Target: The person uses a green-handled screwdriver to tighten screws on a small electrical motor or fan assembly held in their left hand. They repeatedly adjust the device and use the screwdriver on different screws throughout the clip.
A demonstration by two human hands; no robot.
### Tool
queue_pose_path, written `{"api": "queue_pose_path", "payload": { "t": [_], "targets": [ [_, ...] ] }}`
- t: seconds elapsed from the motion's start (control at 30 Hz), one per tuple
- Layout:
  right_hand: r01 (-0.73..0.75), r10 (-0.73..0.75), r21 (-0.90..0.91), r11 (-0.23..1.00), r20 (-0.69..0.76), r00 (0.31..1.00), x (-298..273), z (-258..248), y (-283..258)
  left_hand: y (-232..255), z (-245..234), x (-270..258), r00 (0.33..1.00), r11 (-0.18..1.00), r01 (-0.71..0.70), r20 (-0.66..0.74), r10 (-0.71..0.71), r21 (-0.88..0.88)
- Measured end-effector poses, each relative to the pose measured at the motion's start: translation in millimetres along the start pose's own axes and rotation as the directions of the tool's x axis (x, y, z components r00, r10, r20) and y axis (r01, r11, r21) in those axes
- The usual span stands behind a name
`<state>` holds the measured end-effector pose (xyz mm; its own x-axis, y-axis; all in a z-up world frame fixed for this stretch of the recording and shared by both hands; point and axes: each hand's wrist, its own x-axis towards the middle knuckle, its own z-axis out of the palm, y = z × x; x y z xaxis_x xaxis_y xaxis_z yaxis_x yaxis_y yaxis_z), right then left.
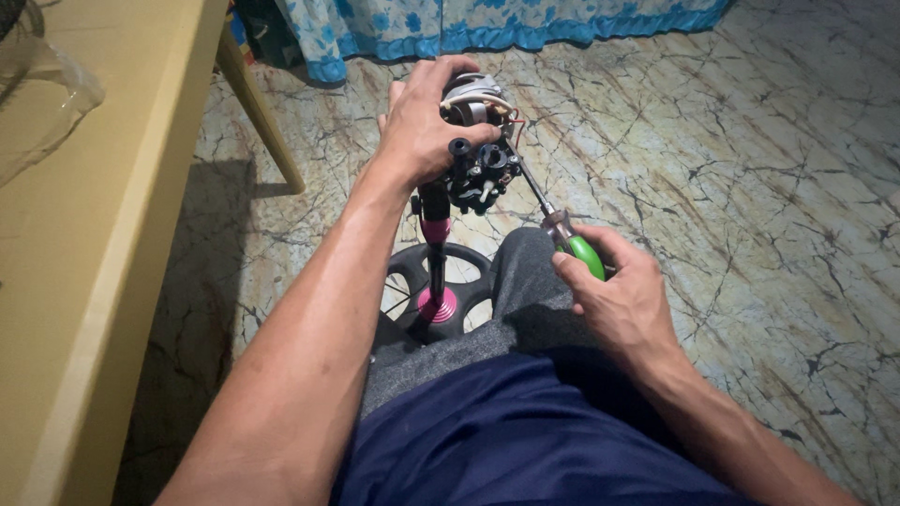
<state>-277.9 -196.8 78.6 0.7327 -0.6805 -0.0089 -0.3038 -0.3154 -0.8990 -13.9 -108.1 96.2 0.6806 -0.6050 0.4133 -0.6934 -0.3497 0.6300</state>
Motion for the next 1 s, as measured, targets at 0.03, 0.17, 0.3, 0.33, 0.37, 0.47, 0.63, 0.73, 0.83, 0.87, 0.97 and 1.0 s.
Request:
{"api": "queue_pose_path", "payload": {
  "t": [0.03, 0.17, 0.3, 0.33, 0.37, 0.47, 0.63, 0.73, 0.83, 0.87, 0.97, 1.0],
  "targets": [
    [-0.001, 0.001, 0.005, 1.0, -0.002, 1.0, -0.4, -0.2, 0.0, -0.6, 0.2, -0.4, 1.0, 1.0, -0.006, -0.003, 0.006, -0.001],
    [0.003, -0.003, -0.008, 1.0, -0.001, 1.0, -1.4, -1.7, -2.2, -1.2, 0.2, -0.2, 1.0, 1.0, -0.022, -0.012, 0.022, 0.003],
    [0.0, 0.0, -0.036, 0.999, -0.007, 1.0, -2.1, -1.3, -4.5, -0.3, 0.6, -0.4, 1.0, 1.0, -0.003, -0.006, 0.003, -0.005],
    [-0.004, 0.004, -0.033, 0.999, -0.005, 1.0, -2.1, -0.9, -5.0, -0.6, 0.4, -0.8, 1.0, 1.0, -0.006, -0.008, 0.006, -0.009],
    [-0.008, 0.008, -0.03, 1.0, -0.004, 1.0, -2.2, -0.6, -5.3, -0.6, 0.3, -1.0, 1.0, 1.0, -0.01, -0.01, 0.009, -0.012],
    [-0.016, 0.016, -0.031, 0.999, -0.007, 1.0, -2.5, -0.4, -5.5, -0.8, 0.2, -1.3, 1.0, 1.0, -0.02, -0.016, 0.02, -0.015],
    [-0.013, 0.013, -0.028, 1.0, -0.014, 1.0, -2.4, -1.5, -4.8, -1.9, 1.2, -2.1, 0.999, 0.999, -0.034, -0.031, 0.033, -0.025],
    [-0.014, 0.014, -0.024, 1.0, -0.024, 1.0, -2.1, -1.5, -4.9, -2.5, 1.9, -1.8, 0.999, 0.999, -0.034, -0.031, 0.033, -0.025],
    [-0.037, 0.036, -0.035, 0.999, -0.031, 0.999, -1.1, -1.9, -6.3, -2.5, 2.9, -1.0, 0.999, 0.999, -0.036, -0.037, 0.035, -0.023],
    [-0.043, 0.042, -0.03, 0.999, -0.029, 0.999, -1.0, -1.8, -7.0, -2.6, 2.9, -0.9, 0.999, 0.999, -0.038, -0.04, 0.037, -0.023],
    [-0.037, 0.036, -0.034, 0.999, -0.025, 0.999, -1.7, -2.5, -10.5, -2.2, 2.8, -1.8, 0.999, 0.999, -0.034, -0.04, 0.033, -0.016],
    [-0.032, 0.031, -0.037, 0.999, -0.025, 0.999, -2.1, -2.5, -12.1, -2.5, 2.4, -1.8, 0.999, 0.999, -0.032, -0.038, 0.032, -0.017]
  ]
}}
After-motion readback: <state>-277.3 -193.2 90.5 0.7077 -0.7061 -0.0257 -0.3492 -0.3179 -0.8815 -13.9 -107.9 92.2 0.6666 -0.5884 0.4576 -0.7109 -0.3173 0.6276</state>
